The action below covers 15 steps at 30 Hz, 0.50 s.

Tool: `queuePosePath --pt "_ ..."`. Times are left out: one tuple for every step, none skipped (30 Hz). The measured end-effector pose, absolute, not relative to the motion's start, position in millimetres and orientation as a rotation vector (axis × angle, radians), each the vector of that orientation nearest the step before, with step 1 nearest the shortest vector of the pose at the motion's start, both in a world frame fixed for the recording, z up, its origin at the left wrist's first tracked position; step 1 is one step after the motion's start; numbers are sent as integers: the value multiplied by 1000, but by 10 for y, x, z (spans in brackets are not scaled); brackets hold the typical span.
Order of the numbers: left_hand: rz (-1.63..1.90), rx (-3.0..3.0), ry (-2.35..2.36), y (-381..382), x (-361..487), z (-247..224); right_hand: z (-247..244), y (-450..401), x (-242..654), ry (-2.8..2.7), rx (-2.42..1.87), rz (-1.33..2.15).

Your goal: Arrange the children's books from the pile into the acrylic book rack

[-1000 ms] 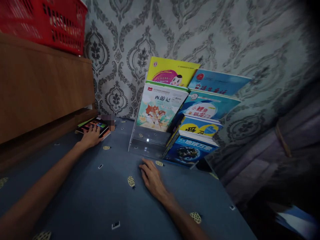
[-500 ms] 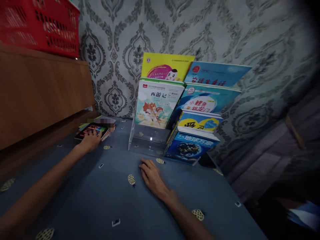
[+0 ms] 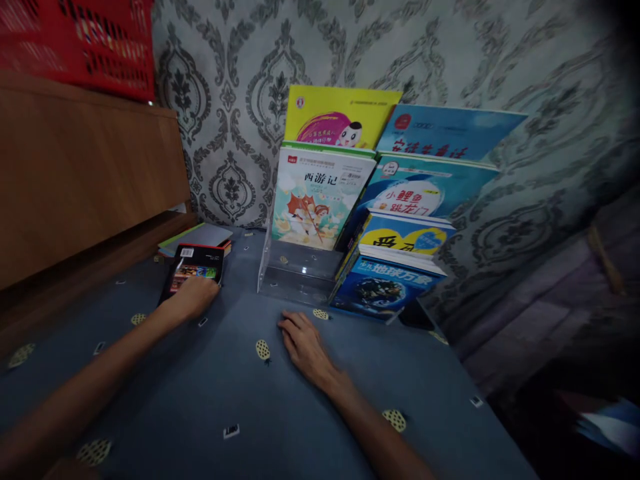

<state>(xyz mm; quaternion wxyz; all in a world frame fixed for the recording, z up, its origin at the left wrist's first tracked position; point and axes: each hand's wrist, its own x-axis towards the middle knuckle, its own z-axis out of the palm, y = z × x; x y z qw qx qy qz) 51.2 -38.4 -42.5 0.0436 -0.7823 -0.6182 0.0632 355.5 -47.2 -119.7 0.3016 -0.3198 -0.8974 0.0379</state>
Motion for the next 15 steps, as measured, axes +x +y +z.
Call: queuePosePath --pt "256 -2405 -1863 -434 586 -425 -1198 -471 3556 -2380 -853 103" --pt "300 -2412 -1844 -491 665 -420 -1199 -471 3556 -2382 -857 104" --pt "323 -2422 -1833 -554 748 -411 -1200 -471 3558 -2384 -859 104" --pt "340 -2439 -1811 -623 836 -394 -1201 -473 3560 -2389 -859 107" --pt "348 -2460 -1783 -695 927 -371 -1201 -475 3562 -2391 -863 113" --pt "354 -2487 -1752 -770 1022 -341 -1201 -478 3564 -2393 -867 121" --pt "355 -2524 -1703 -845 1119 -305 -1200 -481 3565 -2394 -873 131" --pt "356 -2564 -1667 -916 1216 -268 -1200 -483 3566 -2396 -880 140" --pt "346 -2609 -1640 -979 1309 -231 -1199 -485 3567 -2399 -888 146" --pt "311 -2649 -1625 -1031 1392 -197 -1200 -487 3566 -2401 -896 150" --pt "271 -2685 -1627 -1067 1458 -171 -1200 -488 3565 -2402 -902 151" --pt "228 -2717 -1632 -1083 1501 -154 -1201 -489 3564 -2403 -906 152" --pt "190 -2739 -1643 -1077 1515 -148 -1200 -490 3564 -2401 -908 156" --pt "164 -2748 -1659 -1049 1496 -153 -1199 -493 3564 -2395 -910 161" --pt "146 -2736 -1683 -1002 1444 -170 -1196 -497 3565 -2388 -911 169"
